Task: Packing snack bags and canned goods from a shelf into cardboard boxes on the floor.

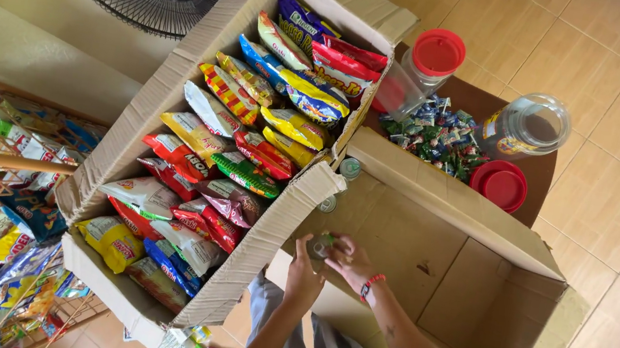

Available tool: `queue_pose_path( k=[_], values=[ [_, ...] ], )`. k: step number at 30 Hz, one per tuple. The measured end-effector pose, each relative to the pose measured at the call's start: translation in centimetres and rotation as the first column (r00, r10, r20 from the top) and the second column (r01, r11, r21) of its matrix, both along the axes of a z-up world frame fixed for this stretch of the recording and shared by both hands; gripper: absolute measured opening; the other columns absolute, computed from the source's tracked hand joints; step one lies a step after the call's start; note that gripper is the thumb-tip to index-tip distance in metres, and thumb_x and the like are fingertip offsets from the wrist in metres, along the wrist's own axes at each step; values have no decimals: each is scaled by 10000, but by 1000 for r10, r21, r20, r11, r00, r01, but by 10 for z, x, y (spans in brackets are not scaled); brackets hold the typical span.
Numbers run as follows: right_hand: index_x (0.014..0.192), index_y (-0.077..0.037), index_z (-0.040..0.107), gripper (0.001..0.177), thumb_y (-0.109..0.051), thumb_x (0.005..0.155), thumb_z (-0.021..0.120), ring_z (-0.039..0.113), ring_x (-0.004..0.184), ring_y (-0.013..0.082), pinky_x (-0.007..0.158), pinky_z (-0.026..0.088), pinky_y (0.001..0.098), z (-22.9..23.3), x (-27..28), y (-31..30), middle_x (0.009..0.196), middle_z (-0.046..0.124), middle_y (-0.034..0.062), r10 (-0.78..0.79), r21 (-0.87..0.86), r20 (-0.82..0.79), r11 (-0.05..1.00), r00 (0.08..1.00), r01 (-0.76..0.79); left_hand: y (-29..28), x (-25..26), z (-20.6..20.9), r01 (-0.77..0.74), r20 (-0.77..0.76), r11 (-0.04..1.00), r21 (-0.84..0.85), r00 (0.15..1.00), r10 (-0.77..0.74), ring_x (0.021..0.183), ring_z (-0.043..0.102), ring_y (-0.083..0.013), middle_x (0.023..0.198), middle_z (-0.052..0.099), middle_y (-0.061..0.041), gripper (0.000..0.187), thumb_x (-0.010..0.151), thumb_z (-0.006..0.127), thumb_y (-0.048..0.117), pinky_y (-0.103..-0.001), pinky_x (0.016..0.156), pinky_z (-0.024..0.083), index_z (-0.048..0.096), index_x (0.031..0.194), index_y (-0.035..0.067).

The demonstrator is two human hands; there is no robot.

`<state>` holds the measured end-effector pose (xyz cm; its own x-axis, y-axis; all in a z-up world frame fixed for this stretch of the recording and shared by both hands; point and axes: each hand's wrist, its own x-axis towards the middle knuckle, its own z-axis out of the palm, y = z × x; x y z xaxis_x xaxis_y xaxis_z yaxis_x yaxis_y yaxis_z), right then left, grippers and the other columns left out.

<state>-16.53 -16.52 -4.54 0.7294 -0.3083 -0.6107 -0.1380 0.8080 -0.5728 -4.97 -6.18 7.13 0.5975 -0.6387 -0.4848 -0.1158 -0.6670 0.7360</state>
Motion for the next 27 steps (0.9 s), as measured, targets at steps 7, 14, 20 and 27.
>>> queue_pose_path(
  k=[7, 14, 20, 27],
  values=[
    [1428, -56, 480, 663, 9, 838, 774, 637, 1181, 261, 995, 550, 418, -73, 50, -6, 1313, 639, 153, -216, -16, -279, 975, 936, 220, 39, 10, -44, 0, 54, 994, -107, 999, 6, 1292, 527, -494, 1452, 499, -318, 780, 827, 686, 7, -499, 1042, 464, 258, 1475, 86],
    [1488, -27, 430, 605, 40, 920, 628, 648, 1167, 294, 991, 604, 402, -112, 73, -5, 1335, 617, 188, -299, 58, -293, 942, 908, 329, 67, 23, -61, 22, -7, 998, 64, 1000, -22, 1329, 516, -463, 1475, 486, -286, 836, 852, 680, 61, -483, 1103, 423, 210, 1541, 124],
    [1500, -107, 457, 634, 154, 928, 536, 640, 1146, 276, 941, 579, 373, -129, 83, -1, 1358, 584, 175, -348, 29, -369, 923, 862, 384, 72, 24, -68, 62, 23, 998, -4, 998, -61, 1352, 484, -469, 1454, 488, -307, 805, 834, 670, 36, -495, 1098, 410, 252, 1518, 106],
    [1509, -153, 411, 561, 8, 981, 505, 603, 1229, 247, 999, 556, 428, -113, 25, -1, 1505, 492, 115, -226, -112, -366, 974, 903, 198, 71, 7, -43, 184, 0, 953, -239, 982, -190, 1317, 556, -426, 1397, 596, -250, 685, 853, 658, 52, -466, 1065, 475, 346, 1459, 115]
  ],
)
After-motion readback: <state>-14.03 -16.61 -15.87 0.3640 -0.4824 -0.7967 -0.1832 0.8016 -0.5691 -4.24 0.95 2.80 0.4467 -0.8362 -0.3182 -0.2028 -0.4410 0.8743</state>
